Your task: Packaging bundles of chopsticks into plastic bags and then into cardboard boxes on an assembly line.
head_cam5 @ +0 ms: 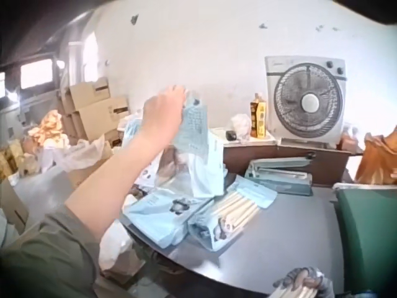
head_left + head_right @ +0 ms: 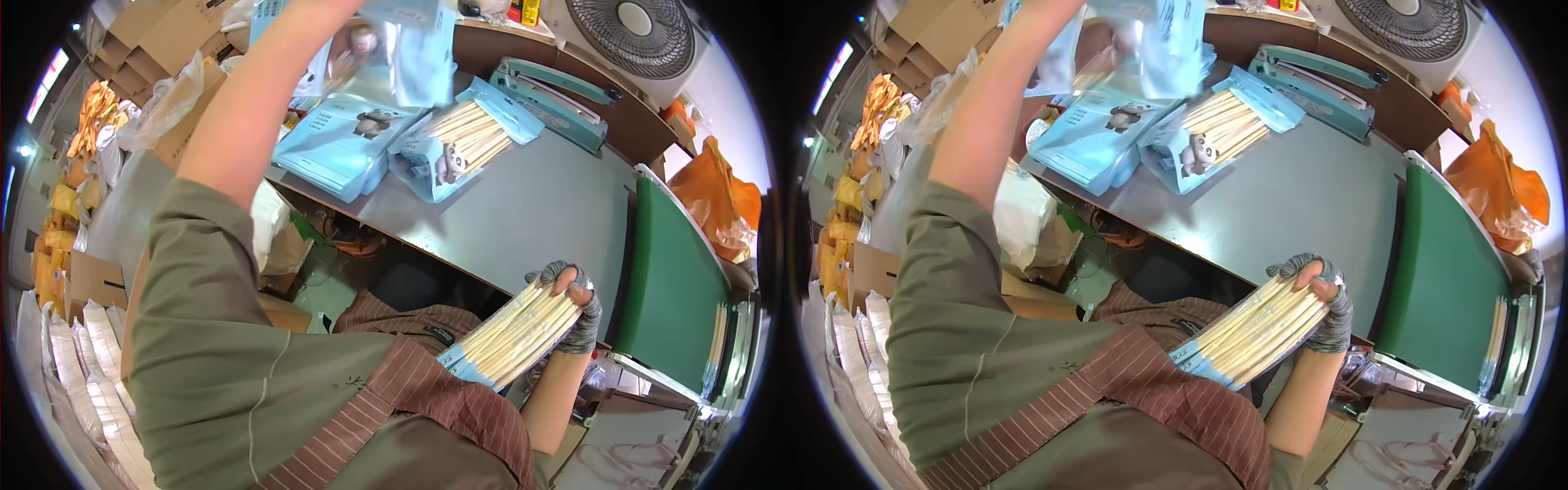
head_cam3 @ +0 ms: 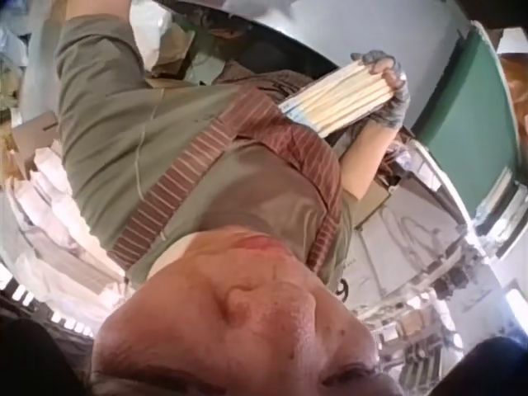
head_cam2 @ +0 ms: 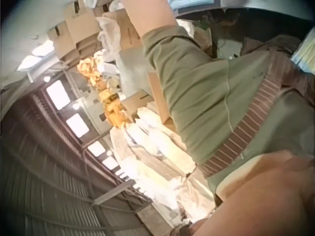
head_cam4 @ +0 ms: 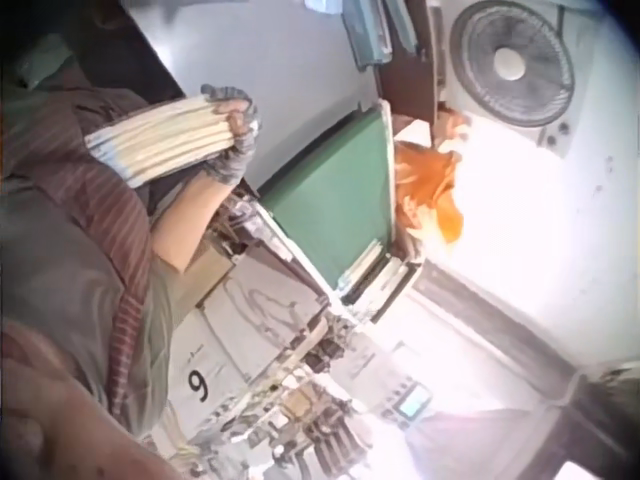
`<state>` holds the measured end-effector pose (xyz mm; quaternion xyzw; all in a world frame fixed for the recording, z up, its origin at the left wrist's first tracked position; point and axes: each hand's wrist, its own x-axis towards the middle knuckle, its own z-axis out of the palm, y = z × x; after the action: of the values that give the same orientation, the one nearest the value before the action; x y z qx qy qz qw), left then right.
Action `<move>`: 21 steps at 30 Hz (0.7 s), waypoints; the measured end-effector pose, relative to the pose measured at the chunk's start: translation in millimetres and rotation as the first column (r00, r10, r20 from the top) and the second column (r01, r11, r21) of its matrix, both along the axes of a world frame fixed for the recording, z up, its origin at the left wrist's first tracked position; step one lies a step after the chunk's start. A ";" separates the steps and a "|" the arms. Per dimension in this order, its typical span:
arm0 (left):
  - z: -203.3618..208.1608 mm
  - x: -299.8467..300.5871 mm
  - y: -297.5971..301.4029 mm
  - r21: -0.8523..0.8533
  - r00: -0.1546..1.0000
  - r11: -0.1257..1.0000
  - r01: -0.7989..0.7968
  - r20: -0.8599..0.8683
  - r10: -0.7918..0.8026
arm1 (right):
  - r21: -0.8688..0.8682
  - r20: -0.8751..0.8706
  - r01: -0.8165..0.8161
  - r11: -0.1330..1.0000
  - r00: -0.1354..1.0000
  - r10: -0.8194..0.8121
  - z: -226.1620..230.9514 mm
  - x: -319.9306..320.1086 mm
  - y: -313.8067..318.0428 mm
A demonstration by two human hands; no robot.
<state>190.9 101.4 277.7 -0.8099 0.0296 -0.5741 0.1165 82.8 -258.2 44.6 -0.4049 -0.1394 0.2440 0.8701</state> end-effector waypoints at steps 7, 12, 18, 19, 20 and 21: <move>-184.9 34.2 -61.6 -0.394 0.768 0.915 0.089 -0.558 -0.316 | -0.031 0.030 0.132 0.991 0.991 -0.131 -1.9 -19.3 -29.9; -234.5 -4.1 -127.9 -0.508 0.501 0.762 0.403 -0.574 -0.647 | -0.058 0.031 0.189 0.980 0.982 -0.188 -3.7 -30.9 -43.9; -271.5 -51.0 -202.8 -0.328 0.285 0.688 0.648 -0.733 -0.618 | -0.175 0.094 0.163 0.971 0.984 -0.148 9.9 -21.1 -35.1; -272.5 -56.0 -212.8 -0.291 0.246 0.714 0.637 -0.801 -0.546 | -0.207 0.127 0.156 0.966 0.983 -0.131 14.4 -19.1 -26.7; -269.5 -59.2 -214.5 -0.648 -0.005 0.512 0.564 -0.623 -0.782 | -0.139 0.128 0.148 0.979 0.983 -0.130 16.2 -16.4 -13.8; -266.8 -61.9 -215.2 -0.895 -0.213 0.228 0.383 -0.325 -0.921 | -0.073 0.131 0.142 0.987 0.983 -0.132 18.5 -13.7 0.5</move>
<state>129.0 -113.8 10.9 -0.7837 0.3940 0.0281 -0.4794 69.2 -257.7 63.1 -0.4634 -0.1558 0.1630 0.8570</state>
